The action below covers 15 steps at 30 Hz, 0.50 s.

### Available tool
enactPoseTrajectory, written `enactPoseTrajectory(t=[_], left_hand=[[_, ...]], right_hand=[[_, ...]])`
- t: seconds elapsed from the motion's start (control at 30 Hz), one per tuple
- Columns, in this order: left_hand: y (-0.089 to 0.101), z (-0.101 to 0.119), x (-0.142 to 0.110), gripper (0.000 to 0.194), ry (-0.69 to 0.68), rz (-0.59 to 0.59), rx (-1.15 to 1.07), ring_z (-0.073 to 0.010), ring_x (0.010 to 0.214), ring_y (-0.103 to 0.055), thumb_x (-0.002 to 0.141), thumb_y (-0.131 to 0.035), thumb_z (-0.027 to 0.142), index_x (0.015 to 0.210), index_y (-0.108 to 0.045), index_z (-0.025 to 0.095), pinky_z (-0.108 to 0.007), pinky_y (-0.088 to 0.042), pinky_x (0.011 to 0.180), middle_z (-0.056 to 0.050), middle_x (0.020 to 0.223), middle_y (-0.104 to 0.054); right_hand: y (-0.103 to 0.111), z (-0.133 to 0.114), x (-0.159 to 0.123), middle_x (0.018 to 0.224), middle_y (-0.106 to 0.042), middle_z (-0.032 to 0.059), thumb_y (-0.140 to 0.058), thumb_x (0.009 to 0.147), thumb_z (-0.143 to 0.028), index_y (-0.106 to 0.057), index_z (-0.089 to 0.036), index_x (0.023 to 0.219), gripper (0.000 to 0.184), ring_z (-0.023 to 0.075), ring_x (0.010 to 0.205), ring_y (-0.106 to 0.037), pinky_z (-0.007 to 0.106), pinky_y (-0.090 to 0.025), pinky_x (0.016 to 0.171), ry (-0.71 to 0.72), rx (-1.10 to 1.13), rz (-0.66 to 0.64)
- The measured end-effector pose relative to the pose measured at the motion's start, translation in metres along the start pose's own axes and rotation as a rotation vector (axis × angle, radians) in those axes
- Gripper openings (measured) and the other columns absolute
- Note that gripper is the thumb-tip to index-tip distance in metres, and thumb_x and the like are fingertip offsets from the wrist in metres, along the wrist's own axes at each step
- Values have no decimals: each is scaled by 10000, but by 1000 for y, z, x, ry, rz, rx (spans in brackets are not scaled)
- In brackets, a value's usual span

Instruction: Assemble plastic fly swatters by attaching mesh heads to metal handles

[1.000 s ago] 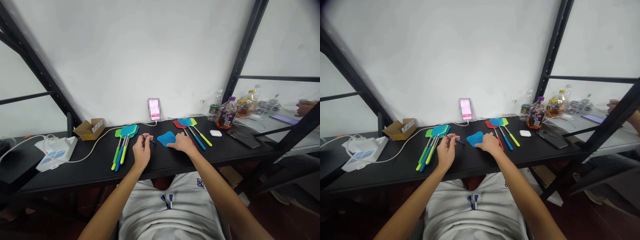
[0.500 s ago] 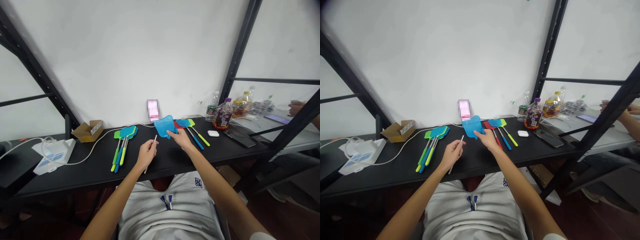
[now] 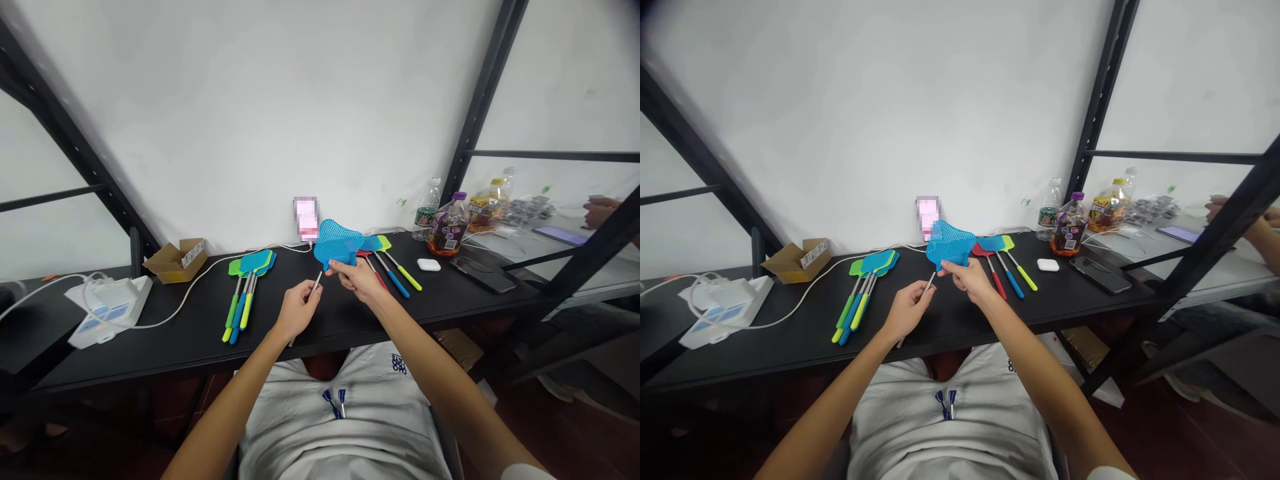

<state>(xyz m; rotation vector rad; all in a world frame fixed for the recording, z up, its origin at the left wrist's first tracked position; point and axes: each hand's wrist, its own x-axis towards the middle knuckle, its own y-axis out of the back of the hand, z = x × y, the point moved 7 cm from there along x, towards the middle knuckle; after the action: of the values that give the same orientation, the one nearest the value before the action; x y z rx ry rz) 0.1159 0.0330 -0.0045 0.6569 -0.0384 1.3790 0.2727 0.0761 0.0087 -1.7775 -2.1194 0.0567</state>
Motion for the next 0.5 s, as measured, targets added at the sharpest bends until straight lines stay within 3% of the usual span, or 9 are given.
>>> enactPoseTrajectory(t=[0.23, 0.5], left_hand=[[0, 4, -1, 252, -44, -7, 39, -101, 556, -428, 885, -550, 388, 907, -669, 167, -215, -306, 532, 11, 658, -572], [-1, 2, 0, 268, -46, -12, 17, -94, 559, -418, 874, -580, 389, 920, -682, 146, -205, -300, 525, 12, 645, -558]], right_hand=[[-6, 2, -4, 748, -725, 74, -748, 720, -448, -649, -135, 700, 328, 23, 363, -291, 235, -139, 363, 16, -11, -22], [-4, 0, -9, 626, -657, 31, -745, 736, -441, -647, -139, 648, 330, 38, 377, -314, 242, -174, 374, 88, -48, 72]])
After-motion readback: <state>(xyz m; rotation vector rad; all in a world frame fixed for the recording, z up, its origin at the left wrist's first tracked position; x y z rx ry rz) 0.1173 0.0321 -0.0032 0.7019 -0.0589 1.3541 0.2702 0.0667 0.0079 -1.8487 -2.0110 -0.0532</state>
